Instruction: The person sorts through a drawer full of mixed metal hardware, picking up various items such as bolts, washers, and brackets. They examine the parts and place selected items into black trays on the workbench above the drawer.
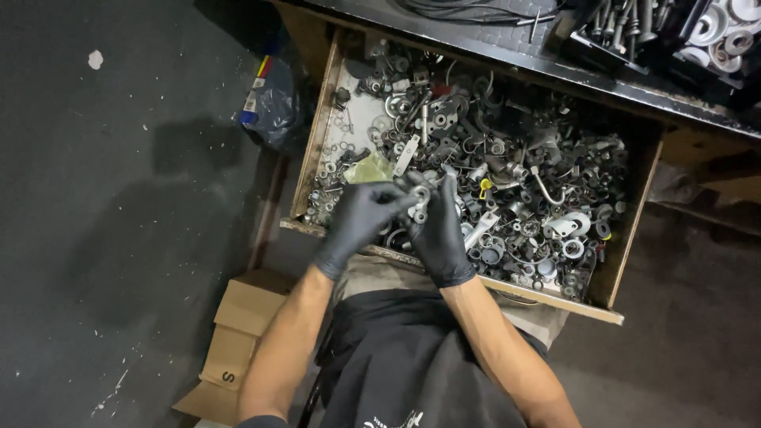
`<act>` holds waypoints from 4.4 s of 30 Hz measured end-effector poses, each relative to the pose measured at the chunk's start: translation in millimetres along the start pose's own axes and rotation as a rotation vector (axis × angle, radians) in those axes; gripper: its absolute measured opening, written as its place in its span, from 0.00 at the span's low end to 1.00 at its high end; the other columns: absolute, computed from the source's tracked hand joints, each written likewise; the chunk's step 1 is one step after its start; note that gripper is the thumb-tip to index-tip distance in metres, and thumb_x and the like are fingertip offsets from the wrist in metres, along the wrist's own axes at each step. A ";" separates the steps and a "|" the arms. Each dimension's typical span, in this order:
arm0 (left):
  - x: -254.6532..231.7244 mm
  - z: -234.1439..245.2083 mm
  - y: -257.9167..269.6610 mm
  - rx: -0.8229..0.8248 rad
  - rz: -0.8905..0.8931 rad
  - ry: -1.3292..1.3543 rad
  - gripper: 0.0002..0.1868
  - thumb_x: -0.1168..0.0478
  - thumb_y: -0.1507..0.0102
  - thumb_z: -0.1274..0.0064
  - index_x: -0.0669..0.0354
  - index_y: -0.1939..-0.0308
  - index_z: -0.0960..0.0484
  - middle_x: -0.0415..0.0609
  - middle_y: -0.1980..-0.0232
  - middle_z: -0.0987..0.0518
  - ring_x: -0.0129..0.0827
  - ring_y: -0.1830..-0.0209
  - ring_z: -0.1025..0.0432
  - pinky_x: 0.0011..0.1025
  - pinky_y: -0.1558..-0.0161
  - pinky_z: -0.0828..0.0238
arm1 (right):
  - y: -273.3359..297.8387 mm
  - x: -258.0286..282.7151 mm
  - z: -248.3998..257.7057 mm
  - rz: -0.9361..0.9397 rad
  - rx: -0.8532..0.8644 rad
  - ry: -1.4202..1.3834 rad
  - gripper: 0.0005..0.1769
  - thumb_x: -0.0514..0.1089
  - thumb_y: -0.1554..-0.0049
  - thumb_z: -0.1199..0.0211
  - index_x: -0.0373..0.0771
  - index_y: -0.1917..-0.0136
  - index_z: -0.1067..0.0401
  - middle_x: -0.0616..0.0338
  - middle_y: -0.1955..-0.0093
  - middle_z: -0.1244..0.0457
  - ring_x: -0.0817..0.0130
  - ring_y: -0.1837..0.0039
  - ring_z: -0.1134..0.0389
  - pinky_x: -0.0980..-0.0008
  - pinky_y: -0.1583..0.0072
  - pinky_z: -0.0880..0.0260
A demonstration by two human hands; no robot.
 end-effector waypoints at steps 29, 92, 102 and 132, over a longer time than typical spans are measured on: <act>69.3 22.8 -98.5 -0.197 -0.083 -0.019 0.07 0.59 0.40 0.33 0.48 0.59 0.15 0.45 0.66 0.15 0.30 0.65 0.21 0.28 0.60 0.22 | 2.8 10.6 13.7 0.068 -0.095 0.112 0.28 0.59 0.34 0.47 0.34 0.35 0.29 0.53 0.46 0.34 0.62 0.43 0.29 0.67 0.42 0.24; 95.2 24.1 -76.3 -0.253 -0.134 -0.210 0.08 0.65 0.40 0.37 0.59 0.58 0.18 0.51 0.65 0.19 0.37 0.60 0.21 0.33 0.51 0.26 | 1.5 -6.7 28.8 0.014 -0.059 0.199 0.24 0.54 0.34 0.44 0.33 0.35 0.29 0.48 0.46 0.33 0.59 0.43 0.28 0.58 0.38 0.26; 63.8 10.6 6.7 -0.338 -0.108 -0.113 0.11 0.56 0.31 0.43 0.56 0.48 0.16 0.59 0.52 0.17 0.53 0.48 0.21 0.42 0.48 0.21 | -6.9 -40.9 41.4 -0.028 -0.082 0.225 0.15 0.47 0.35 0.39 0.36 0.41 0.24 0.56 0.48 0.31 0.70 0.50 0.29 0.74 0.44 0.25; 88.8 -29.6 -55.8 -0.028 -0.330 -0.663 0.29 0.54 0.31 0.51 0.57 0.27 0.33 0.62 0.32 0.26 0.55 0.28 0.35 0.46 0.26 0.40 | 17.0 -12.3 29.8 0.013 -0.010 0.279 0.16 0.55 0.34 0.43 0.42 0.45 0.27 0.63 0.58 0.38 0.78 0.63 0.39 0.91 0.73 0.50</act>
Point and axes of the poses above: each hand's wrist, its own y-axis away from the middle knuckle, its own z-axis out of the back of the hand, x = y × z, the point moved 1 cm from there along -y, towards the middle knuckle
